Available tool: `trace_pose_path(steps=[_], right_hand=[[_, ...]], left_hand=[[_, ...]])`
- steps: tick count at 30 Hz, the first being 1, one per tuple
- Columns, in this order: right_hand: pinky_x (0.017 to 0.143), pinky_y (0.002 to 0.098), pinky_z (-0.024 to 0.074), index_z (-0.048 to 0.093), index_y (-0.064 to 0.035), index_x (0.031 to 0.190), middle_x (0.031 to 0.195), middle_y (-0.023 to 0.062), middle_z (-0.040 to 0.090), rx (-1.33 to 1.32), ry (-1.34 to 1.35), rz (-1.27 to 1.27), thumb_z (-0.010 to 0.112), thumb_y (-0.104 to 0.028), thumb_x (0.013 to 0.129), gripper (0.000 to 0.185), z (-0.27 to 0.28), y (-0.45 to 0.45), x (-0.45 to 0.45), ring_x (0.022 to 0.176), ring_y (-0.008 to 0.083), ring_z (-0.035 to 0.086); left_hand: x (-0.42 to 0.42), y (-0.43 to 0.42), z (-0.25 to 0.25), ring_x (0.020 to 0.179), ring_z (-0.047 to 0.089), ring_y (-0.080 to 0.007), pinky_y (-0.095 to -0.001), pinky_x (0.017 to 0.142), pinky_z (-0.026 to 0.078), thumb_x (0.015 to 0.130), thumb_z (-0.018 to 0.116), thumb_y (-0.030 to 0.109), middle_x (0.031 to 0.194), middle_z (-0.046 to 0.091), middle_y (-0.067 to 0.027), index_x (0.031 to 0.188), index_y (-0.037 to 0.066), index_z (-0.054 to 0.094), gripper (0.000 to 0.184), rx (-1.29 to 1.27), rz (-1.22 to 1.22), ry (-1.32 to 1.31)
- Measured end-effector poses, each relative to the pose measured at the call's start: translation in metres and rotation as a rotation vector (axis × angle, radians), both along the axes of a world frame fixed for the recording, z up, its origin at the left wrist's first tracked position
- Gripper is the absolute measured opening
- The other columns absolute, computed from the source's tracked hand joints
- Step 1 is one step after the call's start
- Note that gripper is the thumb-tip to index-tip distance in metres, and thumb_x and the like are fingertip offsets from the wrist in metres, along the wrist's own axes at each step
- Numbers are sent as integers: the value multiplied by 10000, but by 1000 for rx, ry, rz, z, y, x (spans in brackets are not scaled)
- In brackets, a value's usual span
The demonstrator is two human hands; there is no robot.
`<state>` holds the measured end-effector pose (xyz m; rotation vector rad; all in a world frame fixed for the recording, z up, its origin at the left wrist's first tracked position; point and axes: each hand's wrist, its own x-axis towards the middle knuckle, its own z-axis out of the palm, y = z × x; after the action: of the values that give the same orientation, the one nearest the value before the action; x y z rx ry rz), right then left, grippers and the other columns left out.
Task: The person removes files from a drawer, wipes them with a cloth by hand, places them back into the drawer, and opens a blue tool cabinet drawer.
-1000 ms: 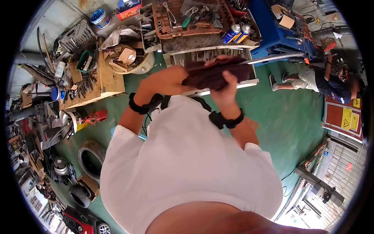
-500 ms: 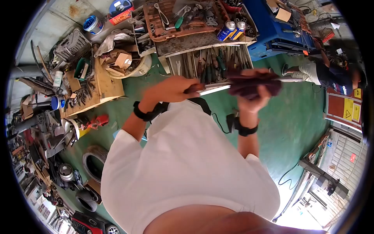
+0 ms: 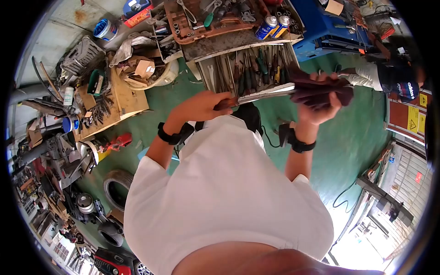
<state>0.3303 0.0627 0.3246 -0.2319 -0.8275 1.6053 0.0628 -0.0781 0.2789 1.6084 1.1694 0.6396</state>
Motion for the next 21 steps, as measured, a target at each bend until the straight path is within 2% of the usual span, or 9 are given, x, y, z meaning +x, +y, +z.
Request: trace_pose_path(steps=[3,5,9,11,14,16,17,19,21], right_hand=[[957,476,450,480,-42,1182,1012,175,600,-70,-223,112,599,-236,799,446,-21,-20,-23,999,341,583],[915,449,502,484,-40,1147,1015,195,610,-154,-306,209,624,-162,787,405,-36,-38,-42,1032,353,606],[925,450,498,494,-38,1143,1042,210,620,-154,-303,286,635,-141,773,409,-35,-27,-38,1017,353,611],[925,456,497,488,-35,1141,991,200,610,-31,-227,197,634,-166,773,416,-16,-1,-24,1001,346,608],[911,491,480,471,-23,1132,1033,210,598,83,-95,113,624,-207,779,426,-7,35,-7,1002,363,597],[924,485,481,470,-19,1164,1078,198,581,150,-40,143,625,-227,790,455,-4,40,-3,1037,363,585],[924,485,481,470,-19,1164,1078,198,581,151,-37,138,625,-227,790,455,-6,37,-4,1037,363,585],[949,470,481,463,-18,1203,1116,175,565,33,-189,225,641,-238,796,496,-15,24,-9,1071,356,570],[974,434,479,481,-20,1223,1124,154,580,-103,-280,250,675,-214,780,521,-28,11,-15,1073,309,591]], left_hand=[[9,7,3,605,518,-281,-374,569,400,923,658,273,673,525,-121,972,35,537,272,-18,-1,30],[16,8,0,611,522,-283,-374,572,400,923,659,276,684,537,-127,962,32,530,279,-45,18,51],[19,4,-1,632,539,-300,-383,584,410,924,661,247,720,576,-145,951,23,521,265,-49,111,42],[20,0,-1,642,544,-311,-387,591,418,924,662,234,734,590,-149,954,20,526,255,-67,165,0],[15,-2,-17,580,542,-327,-390,562,430,898,698,265,691,598,-149,1039,46,559,295,36,211,65],[18,-7,-20,543,519,-226,-337,538,409,862,745,225,664,596,-112,939,35,579,264,22,408,-151],[16,-9,-19,543,519,-226,-337,538,409,862,745,225,664,596,-112,939,35,579,264,23,404,-148],[13,-9,-7,578,436,-70,-276,525,356,822,785,163,624,505,-21,860,20,572,259,-12,480,-2],[5,-14,6,565,415,-73,-264,517,348,814,787,152,617,495,-9,846,20,577,250,66,489,32]])
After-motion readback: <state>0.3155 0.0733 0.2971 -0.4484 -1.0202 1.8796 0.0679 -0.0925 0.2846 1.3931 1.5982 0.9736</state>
